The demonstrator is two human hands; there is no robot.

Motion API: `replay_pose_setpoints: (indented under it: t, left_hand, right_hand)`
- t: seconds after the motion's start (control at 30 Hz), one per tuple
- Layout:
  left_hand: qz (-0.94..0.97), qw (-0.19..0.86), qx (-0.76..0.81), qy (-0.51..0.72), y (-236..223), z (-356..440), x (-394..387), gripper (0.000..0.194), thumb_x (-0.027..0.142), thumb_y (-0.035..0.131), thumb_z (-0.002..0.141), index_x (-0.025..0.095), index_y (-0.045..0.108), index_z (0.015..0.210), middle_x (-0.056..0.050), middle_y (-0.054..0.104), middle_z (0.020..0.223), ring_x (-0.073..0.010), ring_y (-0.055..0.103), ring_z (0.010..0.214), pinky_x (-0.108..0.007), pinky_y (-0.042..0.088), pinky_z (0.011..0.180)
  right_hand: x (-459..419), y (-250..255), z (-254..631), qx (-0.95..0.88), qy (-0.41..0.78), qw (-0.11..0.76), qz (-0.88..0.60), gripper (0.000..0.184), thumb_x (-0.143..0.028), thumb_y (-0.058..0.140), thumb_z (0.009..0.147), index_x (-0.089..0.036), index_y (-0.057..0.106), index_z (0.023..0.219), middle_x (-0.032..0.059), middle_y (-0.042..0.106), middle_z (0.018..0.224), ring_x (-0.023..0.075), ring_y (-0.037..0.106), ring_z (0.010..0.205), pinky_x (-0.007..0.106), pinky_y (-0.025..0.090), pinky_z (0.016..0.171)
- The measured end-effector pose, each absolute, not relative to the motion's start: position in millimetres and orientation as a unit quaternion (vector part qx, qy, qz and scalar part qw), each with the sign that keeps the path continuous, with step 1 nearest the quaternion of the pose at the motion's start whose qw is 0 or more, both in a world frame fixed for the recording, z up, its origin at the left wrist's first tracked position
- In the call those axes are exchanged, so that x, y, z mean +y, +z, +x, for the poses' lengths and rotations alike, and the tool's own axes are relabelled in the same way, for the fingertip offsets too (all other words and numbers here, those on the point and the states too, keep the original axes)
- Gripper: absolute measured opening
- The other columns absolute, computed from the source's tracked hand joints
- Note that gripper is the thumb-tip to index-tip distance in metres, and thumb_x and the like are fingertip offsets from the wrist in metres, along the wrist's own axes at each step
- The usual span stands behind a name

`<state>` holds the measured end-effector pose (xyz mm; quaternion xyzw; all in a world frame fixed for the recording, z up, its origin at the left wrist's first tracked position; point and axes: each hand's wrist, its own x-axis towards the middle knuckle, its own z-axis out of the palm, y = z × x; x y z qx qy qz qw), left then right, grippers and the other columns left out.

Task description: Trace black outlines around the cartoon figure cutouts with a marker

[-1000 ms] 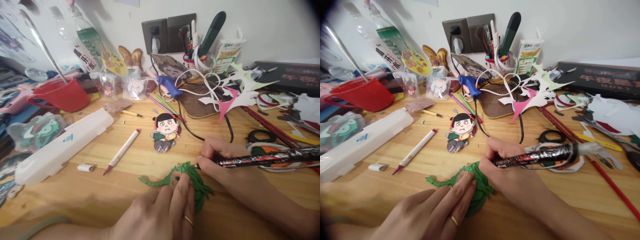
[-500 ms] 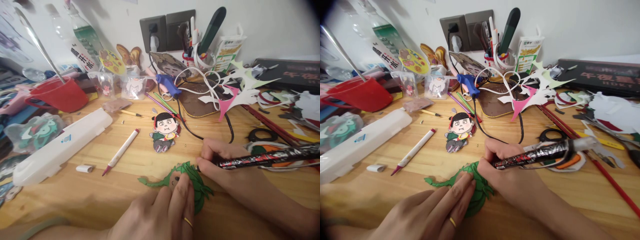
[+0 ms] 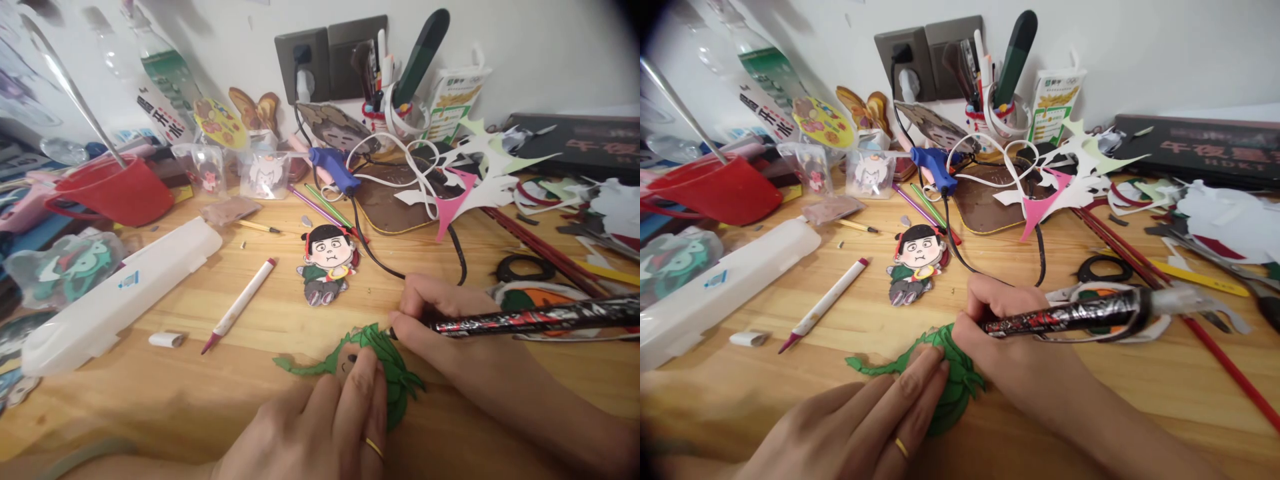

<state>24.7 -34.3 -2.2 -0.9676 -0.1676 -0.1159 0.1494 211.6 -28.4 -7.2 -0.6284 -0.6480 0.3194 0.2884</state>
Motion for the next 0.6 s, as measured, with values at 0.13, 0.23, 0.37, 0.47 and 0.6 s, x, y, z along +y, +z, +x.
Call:
replay_pose_setpoints:
  t: [0.13, 0.23, 0.37, 0.47, 0.6]
  left_hand:
    - [-0.969, 0.148, -0.169, -0.102, 0.7, 24.8, -33.1, 0.04, 0.003, 0.02, 0.088, 0.006, 0.057, 0.1, -0.006, 0.067, 0.096, -0.0104, 0.064, 0.057, -0.019, 0.048, 0.038]
    - [-0.97, 0.152, -0.156, -0.106, 2.1, 24.1, -32.3, 0.039, 0.003, 0.021, 0.088, 0.005, 0.058, 0.099, -0.007, 0.068, 0.093, -0.0103, 0.063, 0.056, -0.019, 0.048, 0.039]
    - [-0.969, 0.147, -0.166, -0.107, 1.0, 22.1, -34.7, 0.039, 0.004, 0.022, 0.088, 0.006, 0.059, 0.099, -0.007, 0.068, 0.095, -0.0101, 0.063, 0.055, -0.019, 0.047, 0.039]
    - [-0.969, 0.143, -0.175, -0.101, 0.3, 22.5, -36.1, 0.037, 0.004, 0.024, 0.087, 0.006, 0.058, 0.101, -0.008, 0.067, 0.097, -0.0109, 0.063, 0.056, -0.019, 0.048, 0.04]
    - [-0.968, 0.147, -0.171, -0.109, 0.5, 25.4, -33.7, 0.037, 0.004, 0.025, 0.086, 0.006, 0.059, 0.1, -0.007, 0.067, 0.097, -0.0102, 0.063, 0.057, -0.018, 0.047, 0.039]
  right_hand:
    - [-28.5, -7.3, 211.2, -0.647, 0.321, 0.298, -0.624, 0.025, -0.013, 0.048, 0.072, -0.02, 0.034, 0.053, -0.0072, 0.035, 0.046, 0.0067, 0.035, 0.043, 0.018, 0.026, 0.038]
    - [-28.2, -7.1, 211.1, -0.645, 0.317, 0.303, -0.626, 0.025, -0.013, 0.048, 0.071, -0.02, 0.034, 0.053, -0.0073, 0.035, 0.046, 0.0066, 0.034, 0.042, 0.018, 0.025, 0.038]
    - [-27.7, -7.9, 211.3, -0.64, 0.319, 0.299, -0.631, 0.024, -0.013, 0.048, 0.071, -0.02, 0.034, 0.052, -0.0073, 0.035, 0.045, 0.0066, 0.034, 0.042, 0.019, 0.025, 0.037]
    - [-27.8, -7.9, 211.7, -0.637, 0.323, 0.295, -0.634, 0.024, -0.015, 0.048, 0.072, -0.02, 0.034, 0.053, -0.0071, 0.035, 0.045, 0.007, 0.034, 0.043, 0.019, 0.025, 0.038]
    - [-28.3, -7.3, 211.9, -0.638, 0.323, 0.302, -0.63, 0.024, -0.014, 0.048, 0.072, -0.02, 0.034, 0.053, -0.0069, 0.037, 0.046, 0.0072, 0.035, 0.043, 0.019, 0.026, 0.039]
